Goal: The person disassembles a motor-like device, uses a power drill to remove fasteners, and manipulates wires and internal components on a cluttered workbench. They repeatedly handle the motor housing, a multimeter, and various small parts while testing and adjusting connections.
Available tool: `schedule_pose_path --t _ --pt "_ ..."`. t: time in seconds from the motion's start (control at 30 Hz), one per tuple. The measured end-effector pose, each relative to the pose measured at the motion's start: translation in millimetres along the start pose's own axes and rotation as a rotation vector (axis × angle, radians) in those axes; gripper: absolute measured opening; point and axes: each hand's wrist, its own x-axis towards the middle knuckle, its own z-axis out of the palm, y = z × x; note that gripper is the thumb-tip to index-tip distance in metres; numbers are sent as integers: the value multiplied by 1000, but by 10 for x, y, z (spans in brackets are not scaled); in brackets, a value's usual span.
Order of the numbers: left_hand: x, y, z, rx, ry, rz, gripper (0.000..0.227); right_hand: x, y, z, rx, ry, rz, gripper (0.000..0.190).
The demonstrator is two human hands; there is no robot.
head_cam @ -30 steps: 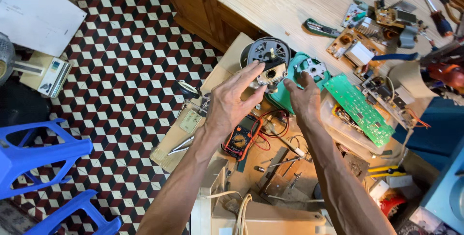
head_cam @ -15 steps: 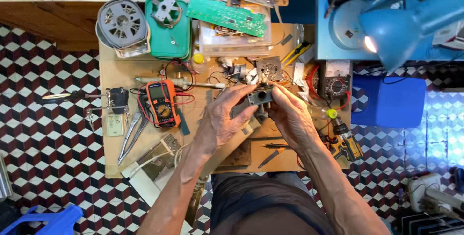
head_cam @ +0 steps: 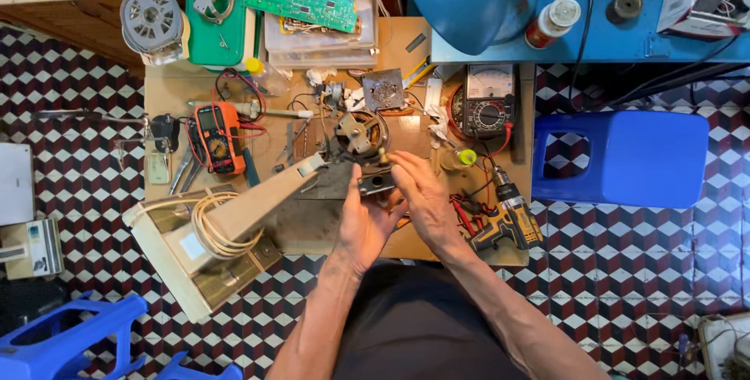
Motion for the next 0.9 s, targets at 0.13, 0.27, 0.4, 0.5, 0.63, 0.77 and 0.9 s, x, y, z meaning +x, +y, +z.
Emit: schedule_pose_path --t 0.13,0.27,0.4,0.5,0.63,0.77,0.9 --pt "-114 -264 -14 -160 112 -5 48 -62 153 -232 -399 -123 -275 48" --pt "-50 -263 92 -126 123 13 56 -186 29 -646 -323 -71 -352 50" --pt "39 -60 186 -44 25 -5 61 -242 -231 -852 -216 116 -8 47" --pt "162 19 298 -60 4 -59 64 -213 -428 -842 -68 184 53 44" --pt "283 147 401 -64 -10 -141 61 -169 -618 -617 -18 237 35 39" --pt "379 340 513 -37 -50 -168 57 -99 -741 -313 10 318 86 35" --pt "478 595 610 84 -91 -202 55 -25 -819 -92 37 404 60 32"
